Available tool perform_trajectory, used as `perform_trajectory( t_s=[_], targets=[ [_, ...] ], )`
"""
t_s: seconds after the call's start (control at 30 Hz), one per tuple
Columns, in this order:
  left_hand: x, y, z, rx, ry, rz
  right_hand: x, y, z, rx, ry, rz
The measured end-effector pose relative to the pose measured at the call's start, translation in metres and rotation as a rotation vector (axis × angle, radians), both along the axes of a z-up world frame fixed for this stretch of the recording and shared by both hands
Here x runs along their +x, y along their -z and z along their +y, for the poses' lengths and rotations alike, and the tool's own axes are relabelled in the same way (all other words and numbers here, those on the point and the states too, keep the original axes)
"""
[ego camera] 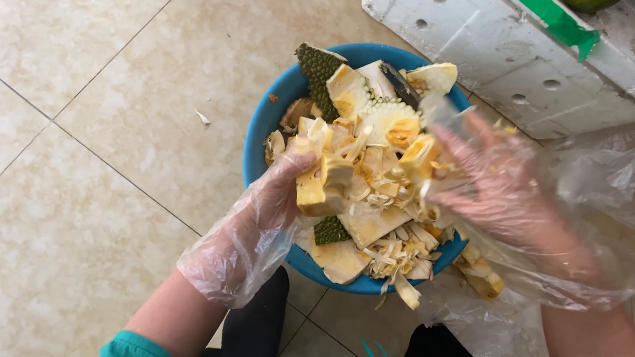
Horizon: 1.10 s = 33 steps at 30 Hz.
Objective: Extracting edible jackfruit bulbs from the fibrous core and placing them into a plastic bag
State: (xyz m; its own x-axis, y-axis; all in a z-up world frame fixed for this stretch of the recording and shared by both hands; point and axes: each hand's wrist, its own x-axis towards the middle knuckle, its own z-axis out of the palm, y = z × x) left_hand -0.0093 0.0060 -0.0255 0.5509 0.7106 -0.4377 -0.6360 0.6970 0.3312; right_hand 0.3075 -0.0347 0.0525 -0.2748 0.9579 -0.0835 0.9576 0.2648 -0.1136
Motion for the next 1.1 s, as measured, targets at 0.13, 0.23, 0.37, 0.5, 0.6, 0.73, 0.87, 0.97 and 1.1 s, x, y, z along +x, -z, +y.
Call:
perform_trajectory(
  t_s=[0.13, 0.23, 0.37, 0.5, 0.6, 0.73, 0.87, 0.97, 1.1],
  targets=[
    [0.005, -0.02, -0.002, 0.014, -0.008, -0.042, -0.003, -0.024, -0.003, 0.322, -0.066, -0.135],
    [0.01, -0.014, 0.002, 0.091, 0.039, -0.201, -0.031, -0.048, -0.009, 0.454, -0.029, 0.192],
    [0.02, 0.009, 0.003, -0.005, -0.002, -0.357, -0.069, -0.075, -0.016, 0.391, 0.227, 0.611],
    [0.039, 0.005, 0.004, 0.009, -0.155, -0.32, -0.09, -0.093, -0.012, -0.217, 0.371, 1.216],
    [0.047, -0.015, -0.001, 0.138, -0.232, -0.47, -0.128, -0.109, 0.003, -0.41, 0.639, 0.169],
    [0.052, -0.058, -0.009, 0.193, -0.365, -0.278, -0.144, -0.076, 0.006, -0.5, 0.679, 0.637],
    [0.061, -0.077, -0.018, 0.002, -0.392, 0.077, -0.132, -0.042, 0.002, -0.359, 0.581, 0.8],
    [0.065, -0.072, -0.021, 0.059, -0.463, 0.115, -0.115, -0.01, 0.002, -0.224, 0.353, 1.036],
    [0.062, -0.076, -0.023, 0.05, -0.483, 0.08, -0.103, 0.002, 0.003, -0.227, 0.276, 1.188]
  ],
)
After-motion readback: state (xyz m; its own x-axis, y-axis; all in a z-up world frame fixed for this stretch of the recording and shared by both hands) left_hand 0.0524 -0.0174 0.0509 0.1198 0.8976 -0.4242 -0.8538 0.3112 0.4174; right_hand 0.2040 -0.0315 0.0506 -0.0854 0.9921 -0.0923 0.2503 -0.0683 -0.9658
